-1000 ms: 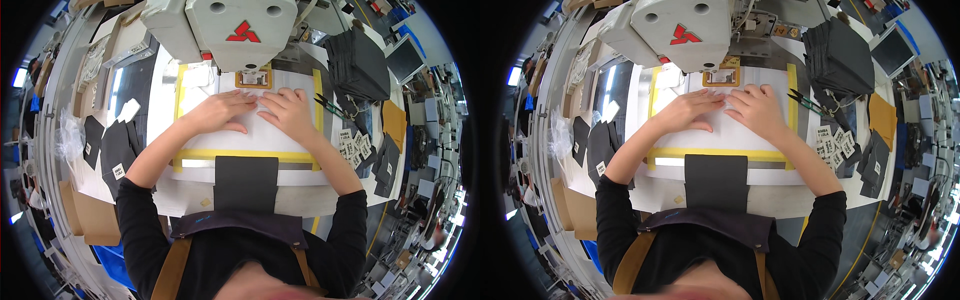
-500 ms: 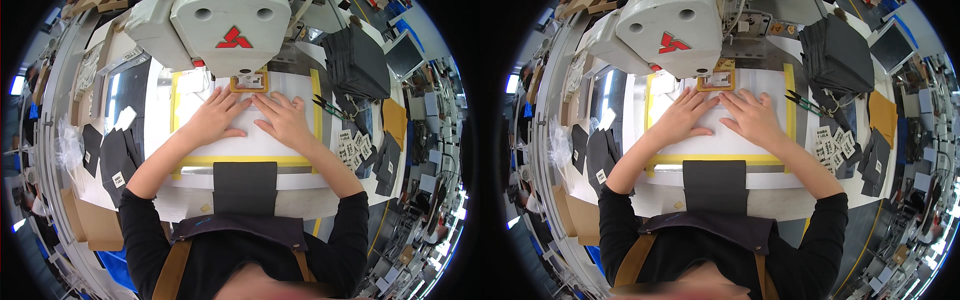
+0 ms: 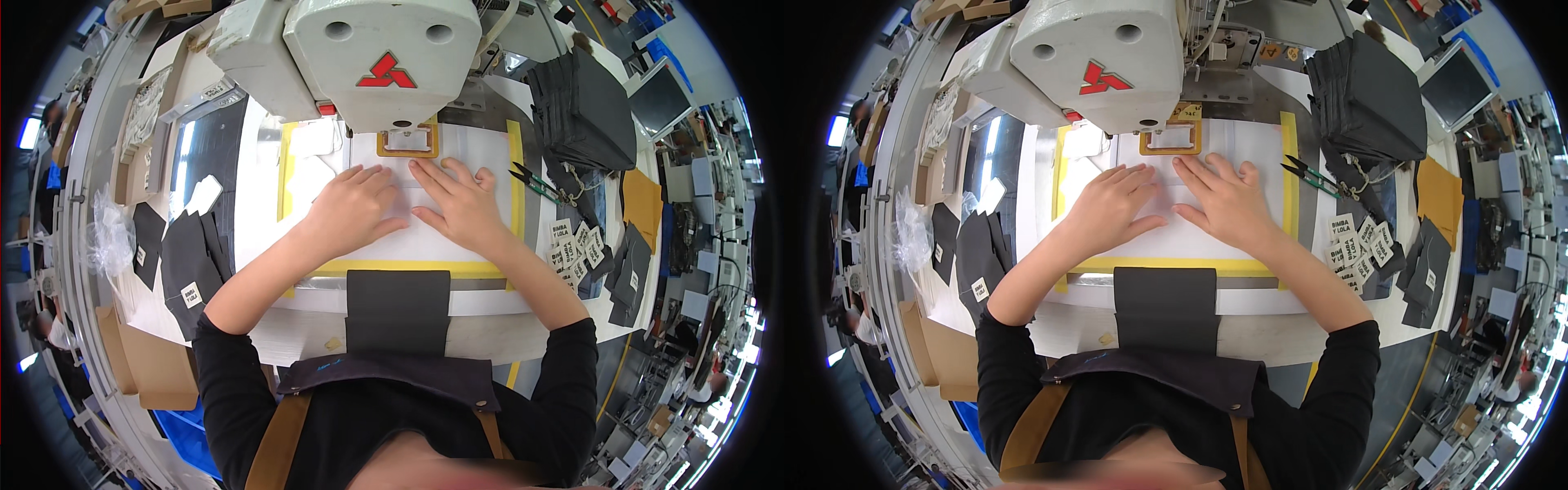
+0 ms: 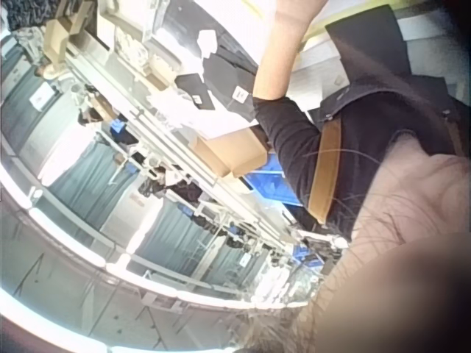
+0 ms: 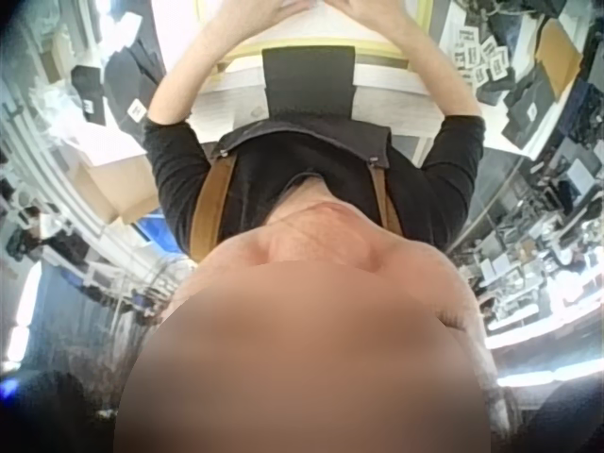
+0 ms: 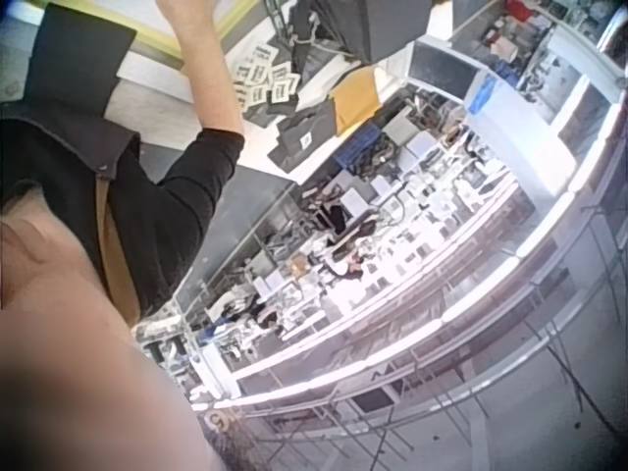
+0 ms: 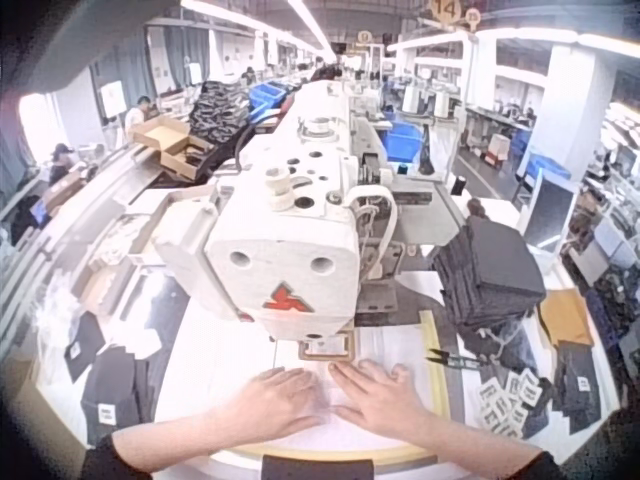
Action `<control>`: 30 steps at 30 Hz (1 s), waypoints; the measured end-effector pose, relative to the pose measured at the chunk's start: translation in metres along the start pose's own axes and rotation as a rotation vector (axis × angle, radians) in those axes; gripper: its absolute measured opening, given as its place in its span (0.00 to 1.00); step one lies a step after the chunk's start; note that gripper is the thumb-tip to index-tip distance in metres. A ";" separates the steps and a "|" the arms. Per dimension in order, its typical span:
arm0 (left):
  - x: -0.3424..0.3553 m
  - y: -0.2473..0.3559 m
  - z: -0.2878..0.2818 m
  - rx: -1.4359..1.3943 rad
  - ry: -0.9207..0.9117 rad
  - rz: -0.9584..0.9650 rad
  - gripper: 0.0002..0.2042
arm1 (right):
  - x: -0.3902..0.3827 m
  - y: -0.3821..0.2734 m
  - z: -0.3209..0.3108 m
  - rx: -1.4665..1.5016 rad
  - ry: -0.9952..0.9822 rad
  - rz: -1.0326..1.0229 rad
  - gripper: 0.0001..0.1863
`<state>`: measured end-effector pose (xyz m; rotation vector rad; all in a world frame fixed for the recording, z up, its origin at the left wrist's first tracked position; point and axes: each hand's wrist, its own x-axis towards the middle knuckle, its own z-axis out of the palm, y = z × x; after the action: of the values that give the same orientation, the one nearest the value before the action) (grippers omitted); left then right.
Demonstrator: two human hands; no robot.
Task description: Sewing small textile labels onto black fabric squares using an industrial sewing machine.
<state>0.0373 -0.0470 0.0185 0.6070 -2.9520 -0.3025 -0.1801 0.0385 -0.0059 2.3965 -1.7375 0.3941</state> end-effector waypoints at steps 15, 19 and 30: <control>0.040 0.001 0.011 -0.017 0.255 0.053 0.41 | 0.000 -0.002 0.006 0.049 -0.022 0.039 0.35; 0.042 0.001 0.016 0.020 0.265 0.035 0.42 | 0.001 -0.003 0.006 0.128 0.015 0.048 0.32; 0.054 -0.002 0.021 -0.076 0.386 0.068 0.34 | 0.000 -0.006 0.000 0.100 -0.006 0.067 0.31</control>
<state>-0.0141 -0.0670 0.0011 0.4901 -2.5717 -0.2567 -0.1748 0.0402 -0.0061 2.4127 -1.8470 0.4947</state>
